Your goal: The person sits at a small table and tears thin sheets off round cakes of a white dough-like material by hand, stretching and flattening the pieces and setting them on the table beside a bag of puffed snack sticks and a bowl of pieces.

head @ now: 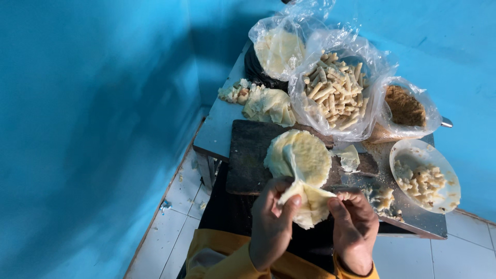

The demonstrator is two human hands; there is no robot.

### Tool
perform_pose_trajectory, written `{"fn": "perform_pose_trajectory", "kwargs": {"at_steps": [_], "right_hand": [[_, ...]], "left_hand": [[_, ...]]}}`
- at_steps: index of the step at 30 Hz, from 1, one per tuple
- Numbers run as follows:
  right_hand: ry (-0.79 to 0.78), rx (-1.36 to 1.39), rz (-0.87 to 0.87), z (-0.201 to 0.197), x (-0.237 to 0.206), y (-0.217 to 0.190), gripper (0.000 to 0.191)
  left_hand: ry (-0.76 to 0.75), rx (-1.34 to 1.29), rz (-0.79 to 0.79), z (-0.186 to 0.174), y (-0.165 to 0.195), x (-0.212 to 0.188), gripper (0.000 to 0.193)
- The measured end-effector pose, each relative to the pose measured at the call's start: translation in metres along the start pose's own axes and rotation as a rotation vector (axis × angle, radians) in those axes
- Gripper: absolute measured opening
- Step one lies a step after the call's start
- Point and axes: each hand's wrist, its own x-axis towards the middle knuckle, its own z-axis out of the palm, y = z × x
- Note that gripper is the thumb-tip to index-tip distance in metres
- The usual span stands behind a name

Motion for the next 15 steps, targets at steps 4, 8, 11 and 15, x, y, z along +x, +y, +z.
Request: {"fn": "perform_pose_trajectory", "kwargs": {"at_steps": [4,8,11,15], "right_hand": [[-0.156,-0.072,0.054,0.008,-0.003,-0.003,0.029],[-0.162,-0.427,-0.225,0.011,0.0,-0.001,0.029],[0.008,-0.249,-0.129,0.002,0.004,0.005,0.012],[0.07,-0.275,-0.159,-0.006,-0.003,0.019,0.01]], "left_hand": [[-0.025,0.468,0.322,0.005,0.006,-0.004,0.017],[-0.085,0.587,0.333,0.009,0.017,-0.005,0.012],[-0.072,0.36,0.057,0.012,0.021,-0.007,0.021],[-0.067,0.095,0.061,0.011,0.011,-0.01,0.036]]}}
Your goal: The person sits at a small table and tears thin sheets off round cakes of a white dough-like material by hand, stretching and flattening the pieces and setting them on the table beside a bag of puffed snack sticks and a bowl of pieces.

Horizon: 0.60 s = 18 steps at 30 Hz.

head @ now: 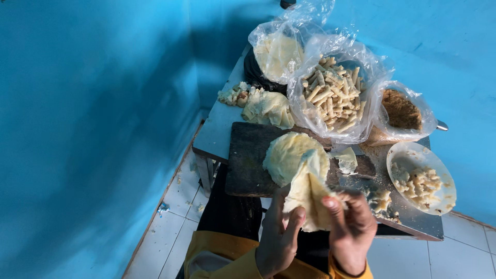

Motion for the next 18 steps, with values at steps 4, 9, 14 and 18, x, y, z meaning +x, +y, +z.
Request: {"fn": "perform_pose_trajectory", "kwargs": {"at_steps": [4,9,14,18], "right_hand": [[-0.174,-0.165,-0.127,0.004,-0.006,0.0,0.014],[0.06,0.389,0.206,0.005,0.02,-0.016,0.021],[-0.095,0.188,0.22,0.014,0.008,-0.008,0.045],[0.048,0.254,0.195,-0.004,0.021,0.007,0.019]], "left_hand": [[0.065,0.002,-0.15,-0.01,-0.023,0.007,0.04],[0.237,-0.158,-0.192,-0.015,-0.03,0.006,0.034],[0.015,0.31,0.192,-0.012,-0.013,-0.001,0.037],[0.231,-0.005,-0.071,-0.026,-0.015,0.023,0.043]]}}
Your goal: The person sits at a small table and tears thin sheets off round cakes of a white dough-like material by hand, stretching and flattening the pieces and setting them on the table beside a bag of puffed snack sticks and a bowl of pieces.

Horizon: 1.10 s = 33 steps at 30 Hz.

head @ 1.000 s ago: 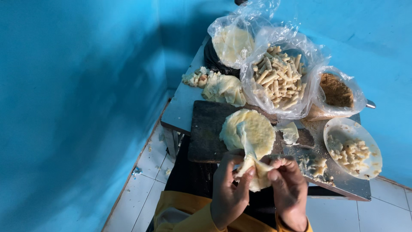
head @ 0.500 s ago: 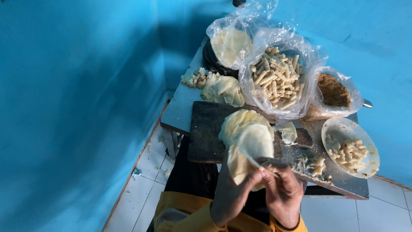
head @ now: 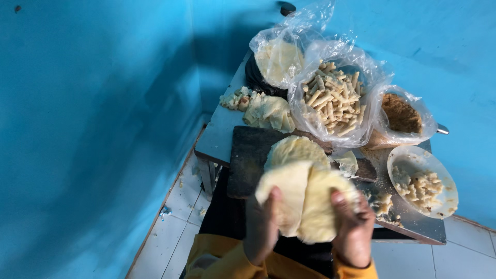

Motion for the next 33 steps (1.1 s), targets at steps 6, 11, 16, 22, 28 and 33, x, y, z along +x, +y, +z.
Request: {"fn": "perform_pose_trajectory", "kwargs": {"at_steps": [6,11,16,22,28,33], "right_hand": [[0.203,0.156,0.12,-0.026,0.012,-0.013,0.026],[0.257,0.073,0.139,-0.032,0.005,-0.019,0.03],[0.134,-0.088,0.156,-0.044,0.01,-0.017,0.03],[-0.151,0.27,0.192,-0.026,0.027,-0.029,0.025],[-0.079,0.038,0.127,0.016,0.048,-0.018,0.014],[-0.165,0.064,0.103,-0.005,0.048,-0.009,0.014]], "left_hand": [[0.208,-0.115,0.061,-0.019,-0.002,0.047,0.047],[0.274,-0.018,0.428,-0.02,0.001,0.151,0.043],[0.165,0.642,0.292,-0.031,-0.011,0.228,0.055],[-0.065,0.708,0.404,-0.026,-0.034,0.165,0.057],[-0.412,-0.724,-0.693,-0.008,-0.052,0.058,0.079],[-0.273,-0.751,-0.771,-0.013,-0.067,0.032,0.061]]}}
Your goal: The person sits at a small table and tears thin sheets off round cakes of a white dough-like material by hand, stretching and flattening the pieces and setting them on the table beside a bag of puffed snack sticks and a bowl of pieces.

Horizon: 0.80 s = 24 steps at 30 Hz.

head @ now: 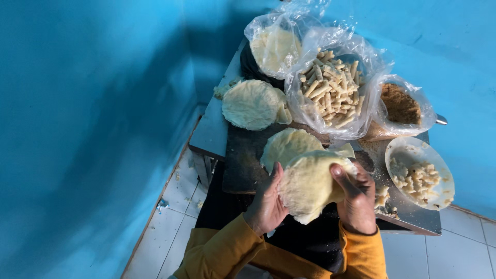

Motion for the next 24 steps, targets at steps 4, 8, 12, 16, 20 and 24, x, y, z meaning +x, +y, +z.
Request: {"fn": "perform_pose_trajectory", "kwargs": {"at_steps": [4,8,12,16,20,24], "right_hand": [[-0.017,0.013,0.023,-0.025,-0.004,0.005,0.017],[-0.1,-0.075,-0.037,-0.037,-0.002,0.011,0.023],[-0.156,-0.204,0.015,-0.041,-0.007,0.01,0.021],[-0.222,-0.187,0.084,-0.032,-0.011,0.005,0.01],[0.046,-0.067,0.058,-0.007,-0.011,-0.001,0.019],[0.238,0.043,-0.01,0.013,-0.016,-0.006,0.024]], "left_hand": [[-0.106,0.438,0.397,0.005,0.0,-0.005,0.02],[0.001,0.757,0.437,0.022,0.004,-0.018,0.017],[0.08,0.968,0.386,0.037,0.006,-0.024,0.02],[0.029,0.684,0.447,0.046,0.022,-0.023,0.021],[-0.018,-0.062,0.185,0.053,0.023,-0.027,0.037],[0.183,-0.076,0.151,0.045,-0.014,-0.037,0.027]]}}
